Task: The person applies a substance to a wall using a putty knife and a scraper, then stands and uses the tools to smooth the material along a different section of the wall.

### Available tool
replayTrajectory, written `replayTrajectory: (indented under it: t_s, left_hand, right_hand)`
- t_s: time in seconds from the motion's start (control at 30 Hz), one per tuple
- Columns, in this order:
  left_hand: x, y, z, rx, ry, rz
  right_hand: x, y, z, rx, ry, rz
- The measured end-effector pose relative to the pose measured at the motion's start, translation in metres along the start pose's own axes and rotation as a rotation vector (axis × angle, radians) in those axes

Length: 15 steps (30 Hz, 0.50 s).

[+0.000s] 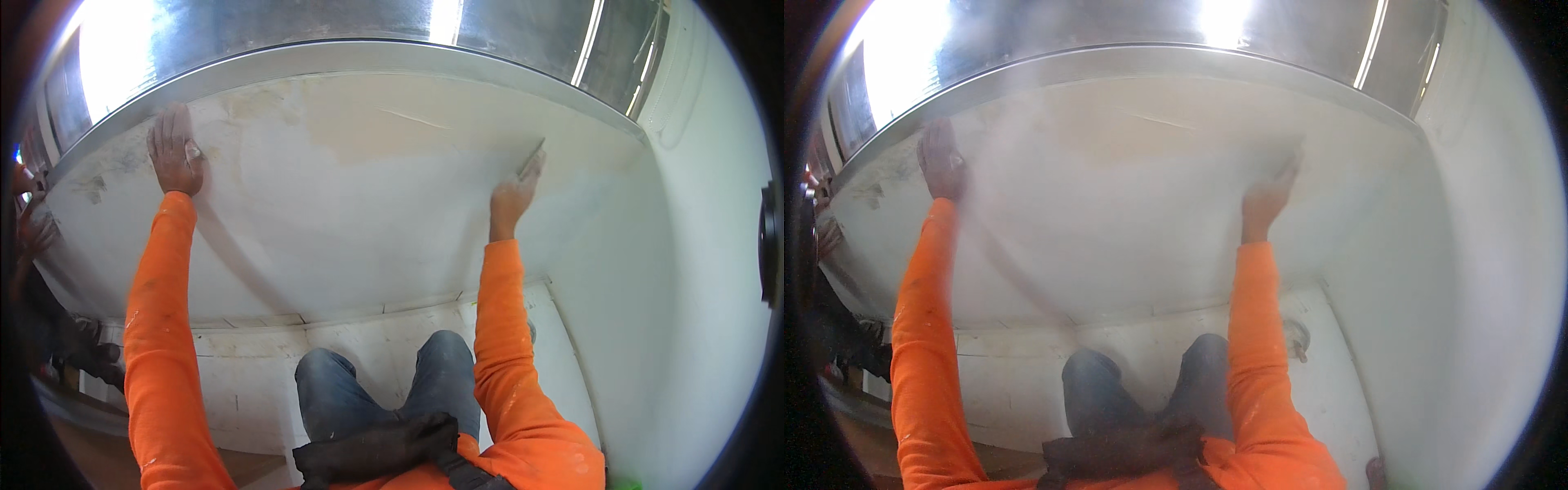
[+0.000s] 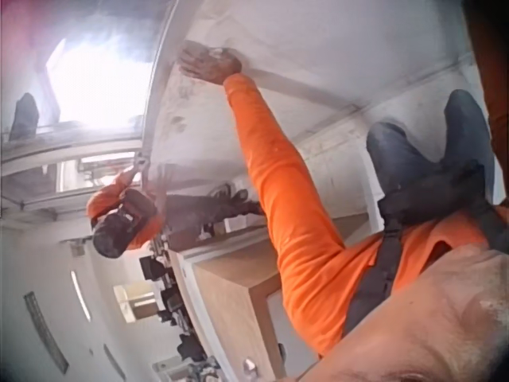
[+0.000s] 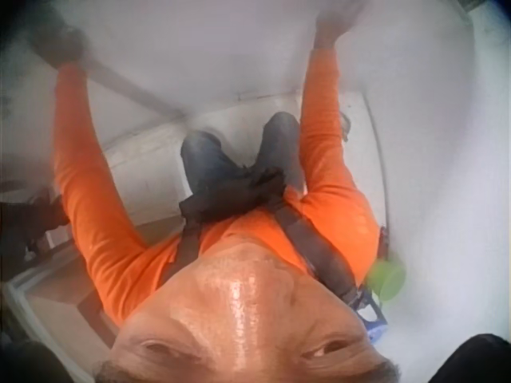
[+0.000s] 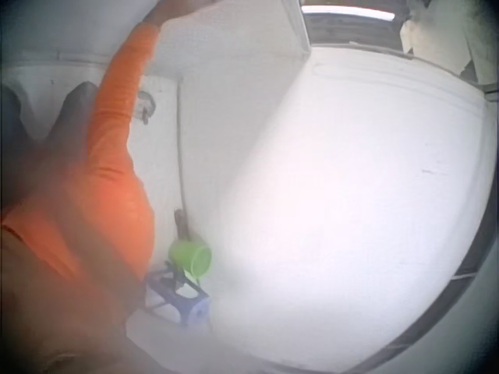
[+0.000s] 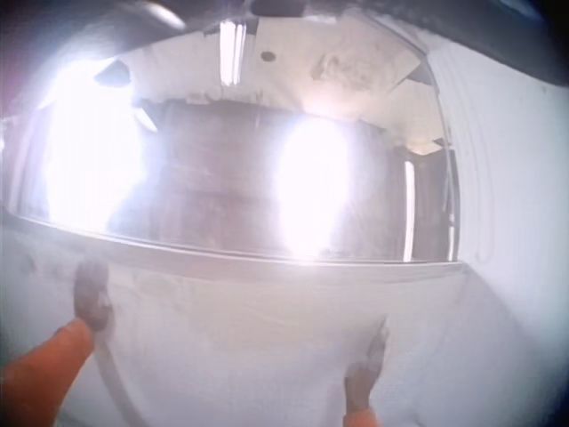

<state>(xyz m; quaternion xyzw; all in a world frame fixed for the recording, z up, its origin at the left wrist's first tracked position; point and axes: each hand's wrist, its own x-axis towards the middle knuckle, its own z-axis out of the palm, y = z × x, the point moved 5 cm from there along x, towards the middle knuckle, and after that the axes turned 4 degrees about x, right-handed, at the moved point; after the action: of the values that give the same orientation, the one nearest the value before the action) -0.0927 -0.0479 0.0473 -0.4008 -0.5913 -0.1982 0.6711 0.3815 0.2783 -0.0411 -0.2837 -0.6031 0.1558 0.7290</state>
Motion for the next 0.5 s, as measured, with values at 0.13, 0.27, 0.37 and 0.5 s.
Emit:
replayTrajectory:
  t_s: [0.13, 0.27, 0.37, 0.5]
  left_hand:
    - [0.005, 0.002, -0.015, -0.081, 0.012, 0.023]
    - [0.011, 0.005, -0.021, -0.060, 0.024, 0.018]
    - [0.012, 0.013, -0.017, -0.101, 0.048, 0.035]
    - [0.005, 0.004, -0.014, -0.024, -0.040, 0.008]
  right_hand:
    - [-0.039, -0.085, 0.079, 0.162, -0.075, -0.195]
    - [-0.088, -0.198, 0.138, 0.095, -0.049, -0.333]
    - [-0.144, -0.240, 0.174, 0.009, -0.317, -0.366]
    - [-0.207, -0.262, 0.164, 0.094, -0.806, -0.304]
